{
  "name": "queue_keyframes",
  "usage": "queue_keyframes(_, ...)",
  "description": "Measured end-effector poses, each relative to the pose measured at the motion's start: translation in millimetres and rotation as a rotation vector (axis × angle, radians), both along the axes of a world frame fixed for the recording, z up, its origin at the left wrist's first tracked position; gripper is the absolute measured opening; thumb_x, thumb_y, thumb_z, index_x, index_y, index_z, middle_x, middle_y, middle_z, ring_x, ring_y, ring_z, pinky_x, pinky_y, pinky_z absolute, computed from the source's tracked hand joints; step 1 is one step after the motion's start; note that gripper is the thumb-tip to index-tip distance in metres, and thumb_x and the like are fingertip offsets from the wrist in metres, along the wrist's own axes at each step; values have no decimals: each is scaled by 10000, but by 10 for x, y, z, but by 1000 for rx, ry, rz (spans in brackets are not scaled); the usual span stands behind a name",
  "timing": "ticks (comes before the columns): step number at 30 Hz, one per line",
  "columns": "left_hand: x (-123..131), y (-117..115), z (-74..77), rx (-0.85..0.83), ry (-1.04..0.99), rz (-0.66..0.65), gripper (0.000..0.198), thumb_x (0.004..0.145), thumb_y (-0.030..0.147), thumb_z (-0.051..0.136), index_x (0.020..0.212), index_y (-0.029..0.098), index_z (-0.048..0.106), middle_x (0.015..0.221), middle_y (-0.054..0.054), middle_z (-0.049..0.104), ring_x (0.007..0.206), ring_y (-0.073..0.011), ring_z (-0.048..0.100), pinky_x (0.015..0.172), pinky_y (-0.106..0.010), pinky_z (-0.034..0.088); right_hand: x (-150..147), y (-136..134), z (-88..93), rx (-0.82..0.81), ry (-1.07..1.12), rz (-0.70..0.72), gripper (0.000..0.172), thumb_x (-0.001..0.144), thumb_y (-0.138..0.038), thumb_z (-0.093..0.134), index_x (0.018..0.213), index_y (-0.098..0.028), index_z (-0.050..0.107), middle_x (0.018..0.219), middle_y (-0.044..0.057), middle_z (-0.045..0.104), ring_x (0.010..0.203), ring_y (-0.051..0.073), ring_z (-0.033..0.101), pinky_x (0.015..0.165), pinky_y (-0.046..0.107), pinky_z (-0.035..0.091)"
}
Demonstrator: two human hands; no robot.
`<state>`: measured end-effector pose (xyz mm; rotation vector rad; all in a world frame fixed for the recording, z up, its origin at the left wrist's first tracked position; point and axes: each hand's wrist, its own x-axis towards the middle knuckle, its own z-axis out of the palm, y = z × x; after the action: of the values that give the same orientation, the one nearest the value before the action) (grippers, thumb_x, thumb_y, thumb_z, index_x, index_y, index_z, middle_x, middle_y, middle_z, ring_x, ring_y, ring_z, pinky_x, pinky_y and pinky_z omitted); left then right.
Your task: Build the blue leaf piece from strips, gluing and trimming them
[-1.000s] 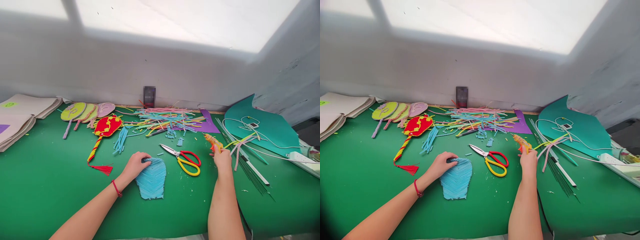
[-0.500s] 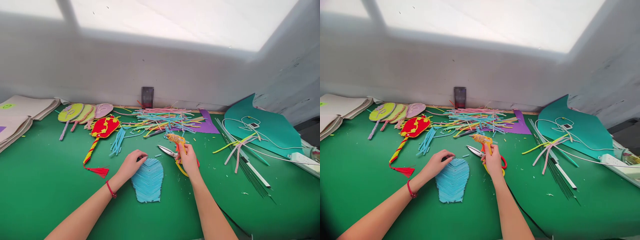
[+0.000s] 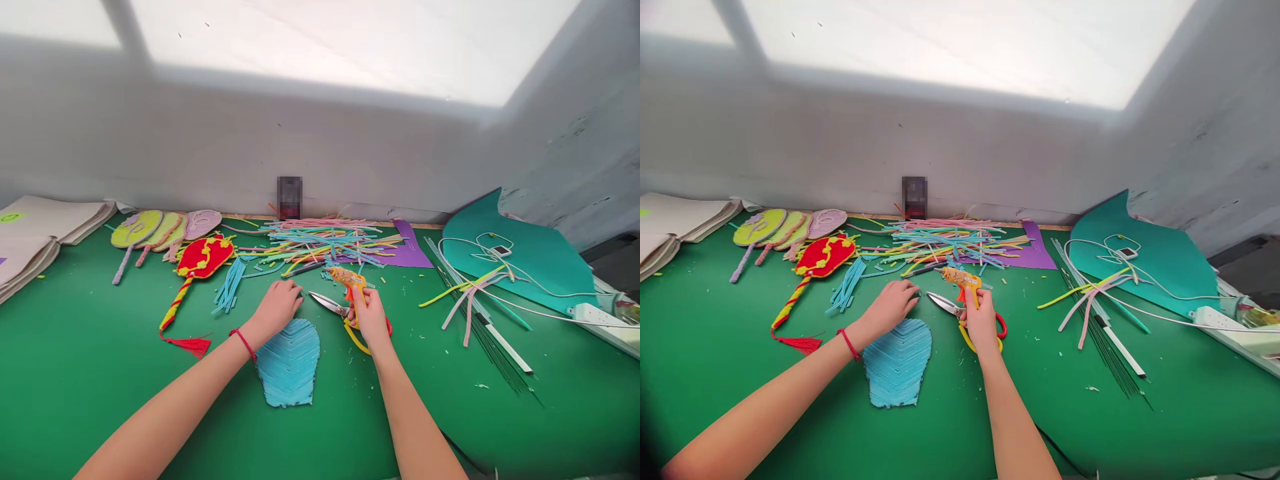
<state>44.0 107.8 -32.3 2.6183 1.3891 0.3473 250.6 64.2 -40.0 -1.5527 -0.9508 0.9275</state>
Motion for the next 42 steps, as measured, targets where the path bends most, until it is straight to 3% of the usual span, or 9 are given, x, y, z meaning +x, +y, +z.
queue_keyframes(4,-306,-14,2,66,-50,103,288,900,206,421,1090,125,622,1104,-125,578,1023,-257,535,932,-415,407,6,-18,26,-66,-61,14,504,705,-659,544,922,-226,405,725,-14,607,437,115,503,393,257,424)
queue_keyframes(10,-585,-206,-1,-128,-260,101,241,897,263,437,1024,193,630,1031,-70,577,963,-212,557,865,-361,450,-54,-67,75,-184,-323,67,599,580,-588,691,964,-227,406,904,50,639,711,209,637,518,296,490)
queue_keyframes(16,-647,-293,-134,-232,-408,103,181,885,294,473,912,207,629,960,-41,576,917,-187,557,836,-329,441,-244,-124,101,-311,-270,142,521,644,-548,649,981,-241,398,953,60,601,536,165,607,403,320,510)
queue_keyframes(20,-684,-303,-136,-269,-402,96,157,864,291,507,928,213,627,949,-37,567,889,-187,552,790,-320,439,-311,-135,-12,-251,-226,182,472,674,-513,640,986,-240,412,941,61,601,523,162,621,399,308,517)
queue_keyframes(25,-701,-315,-136,-294,-383,81,128,840,272,540,919,210,619,942,-35,565,885,-190,550,758,-313,435,-221,-84,-160,-103,-358,107,407,710,-431,611,1037,-235,471,815,34,626,511,177,619,421,299,486)
queue_keyframes(32,-685,-306,-161,-305,-373,57,68,805,235,567,851,207,608,893,-23,571,842,-181,557,702,-293,429,-107,-60,-40,-256,-474,36,505,698,-458,600,1120,-221,456,904,66,633,708,226,665,553,311,524)
queue_keyframes(38,-658,-333,-98,-320,-371,34,69,822,221,538,834,198,602,902,-26,562,826,-171,546,712,-289,422,-107,-67,45,-312,-329,94,554,683,-497,624,1107,-217,403,1060,79,595,659,178,663,563,301,562)
queue_keyframes(42,-661,-319,-108,-333,-391,15,97,826,213,514,811,194,608,897,-31,553,830,-169,541,721,-286,421,-167,-88,80,-318,-279,112,543,669,-473,652,1083,-219,409,1012,73,601,652,178,661,550,299,576)
